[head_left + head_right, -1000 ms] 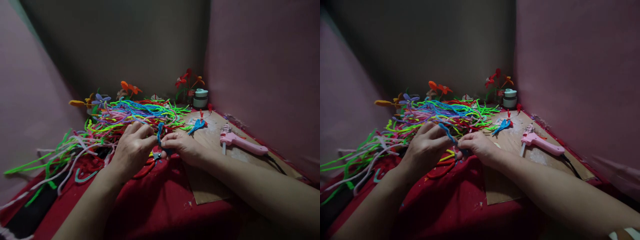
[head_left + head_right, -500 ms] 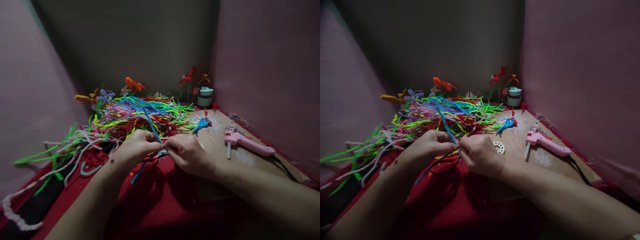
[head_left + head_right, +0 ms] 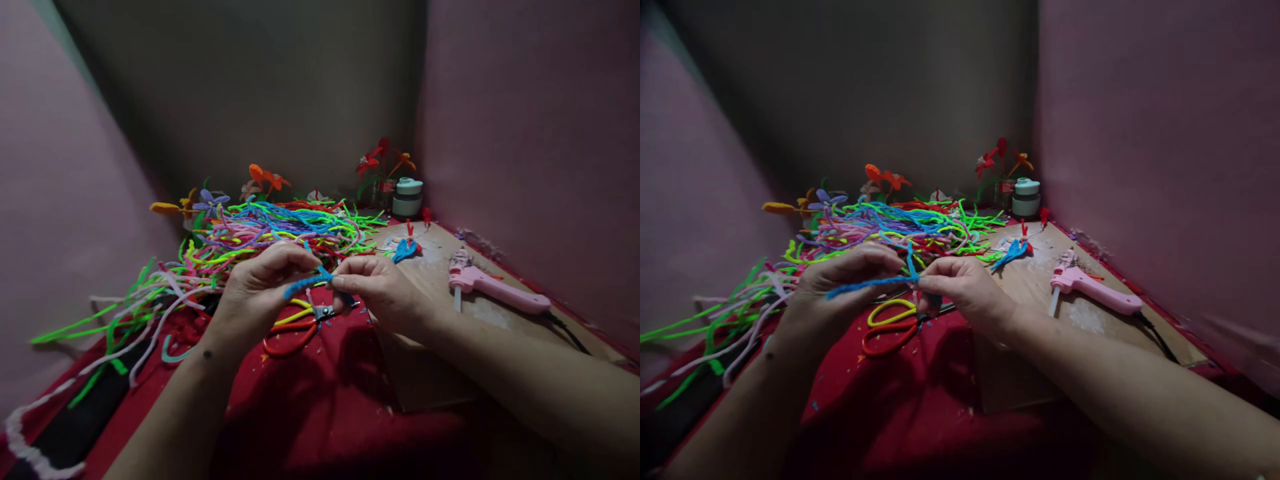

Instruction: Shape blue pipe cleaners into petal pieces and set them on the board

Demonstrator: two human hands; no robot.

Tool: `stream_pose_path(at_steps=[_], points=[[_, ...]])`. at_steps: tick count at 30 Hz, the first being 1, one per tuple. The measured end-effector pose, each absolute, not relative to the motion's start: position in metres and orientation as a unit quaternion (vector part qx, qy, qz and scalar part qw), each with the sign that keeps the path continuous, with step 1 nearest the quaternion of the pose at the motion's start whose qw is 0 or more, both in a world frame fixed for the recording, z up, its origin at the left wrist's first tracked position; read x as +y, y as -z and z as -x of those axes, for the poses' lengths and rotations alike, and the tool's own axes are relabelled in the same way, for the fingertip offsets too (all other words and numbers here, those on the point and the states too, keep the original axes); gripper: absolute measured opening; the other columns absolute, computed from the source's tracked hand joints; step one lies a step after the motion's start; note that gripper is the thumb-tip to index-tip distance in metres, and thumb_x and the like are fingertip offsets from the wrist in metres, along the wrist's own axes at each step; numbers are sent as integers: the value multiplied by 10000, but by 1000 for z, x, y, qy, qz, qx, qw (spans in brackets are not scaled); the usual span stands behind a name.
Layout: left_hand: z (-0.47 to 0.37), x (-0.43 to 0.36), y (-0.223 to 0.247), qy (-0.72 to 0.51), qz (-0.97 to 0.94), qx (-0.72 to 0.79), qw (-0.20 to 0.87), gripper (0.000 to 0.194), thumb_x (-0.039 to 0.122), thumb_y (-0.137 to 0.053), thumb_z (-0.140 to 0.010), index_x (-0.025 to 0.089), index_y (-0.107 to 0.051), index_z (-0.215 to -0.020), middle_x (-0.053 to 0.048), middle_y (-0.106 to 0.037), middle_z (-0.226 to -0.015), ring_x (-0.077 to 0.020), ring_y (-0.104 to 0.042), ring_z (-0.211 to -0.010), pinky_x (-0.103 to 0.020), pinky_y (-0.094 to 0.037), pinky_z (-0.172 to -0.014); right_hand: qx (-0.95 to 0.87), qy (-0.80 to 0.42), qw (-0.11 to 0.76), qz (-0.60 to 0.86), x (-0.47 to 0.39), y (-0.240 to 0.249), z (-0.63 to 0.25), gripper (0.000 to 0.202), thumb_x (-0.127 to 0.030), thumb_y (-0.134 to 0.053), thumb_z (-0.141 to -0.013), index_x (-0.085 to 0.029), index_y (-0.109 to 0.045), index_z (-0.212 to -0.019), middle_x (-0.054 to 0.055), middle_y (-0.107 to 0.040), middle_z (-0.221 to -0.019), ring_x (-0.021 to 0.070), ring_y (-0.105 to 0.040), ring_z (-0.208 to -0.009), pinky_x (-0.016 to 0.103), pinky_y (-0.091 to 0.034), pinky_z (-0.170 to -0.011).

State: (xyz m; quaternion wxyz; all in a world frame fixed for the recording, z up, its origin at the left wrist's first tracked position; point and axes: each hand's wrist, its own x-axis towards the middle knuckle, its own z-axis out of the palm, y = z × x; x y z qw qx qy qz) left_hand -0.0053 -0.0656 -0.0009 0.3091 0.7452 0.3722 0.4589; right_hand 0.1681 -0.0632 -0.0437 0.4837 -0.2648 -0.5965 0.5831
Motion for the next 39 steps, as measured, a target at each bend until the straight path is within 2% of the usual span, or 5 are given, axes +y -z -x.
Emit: stream_pose_path(at_steps=[4,9,17,24,39], points=[[6,-66,1,-393,-838,323,199,60,216,-607,-757,163,-633,-753,-51,-588,-855,-167,-537,-853,-282,-423,-787,-551,-664,451,228,-58,47,-170,106,-226,-601,-729,-137,-606,-672,4,-611,-538,92,-522,-475,235,-418,-535],[2,-68,5,-366,-821,382,213,173,249,-566,-768,164,-536,-621,8,-499,-663,-111,-463,-651,-224,-379,-595,-567,-662,428,240,-61,45,-170,96,-224,-585,-719,-143,-597,-669,3,-599,-519,98,-507,-455,231,-403,-502],[-1,-59,19,-330,-643,423,546,206,321,-620,-695,139,-534,-655,8,-464,-617,-88,-409,-554,-214,-345,-517,-769,-205,491,353,-73,46,-165,126,-165,-529,-744,-168,-580,-628,7,-535,-578,112,-479,-567,247,-357,-571],[6,-57,9,-325,-709,454,431,206,351,-593,-728,162,-538,-670,34,-448,-595,-77,-379,-533,-184,-309,-466,-608,-581,448,304,-62,45,-164,136,-237,-567,-746,-129,-607,-673,8,-599,-565,99,-526,-514,249,-430,-562],[-4,-63,19,-276,-850,445,54,150,198,-444,-805,164,-553,-708,-11,-557,-704,-128,-490,-676,-240,-360,-634,-599,-540,440,395,-62,44,-160,119,-168,-579,-711,-118,-595,-605,7,-600,-521,80,-526,-449,221,-432,-494]])
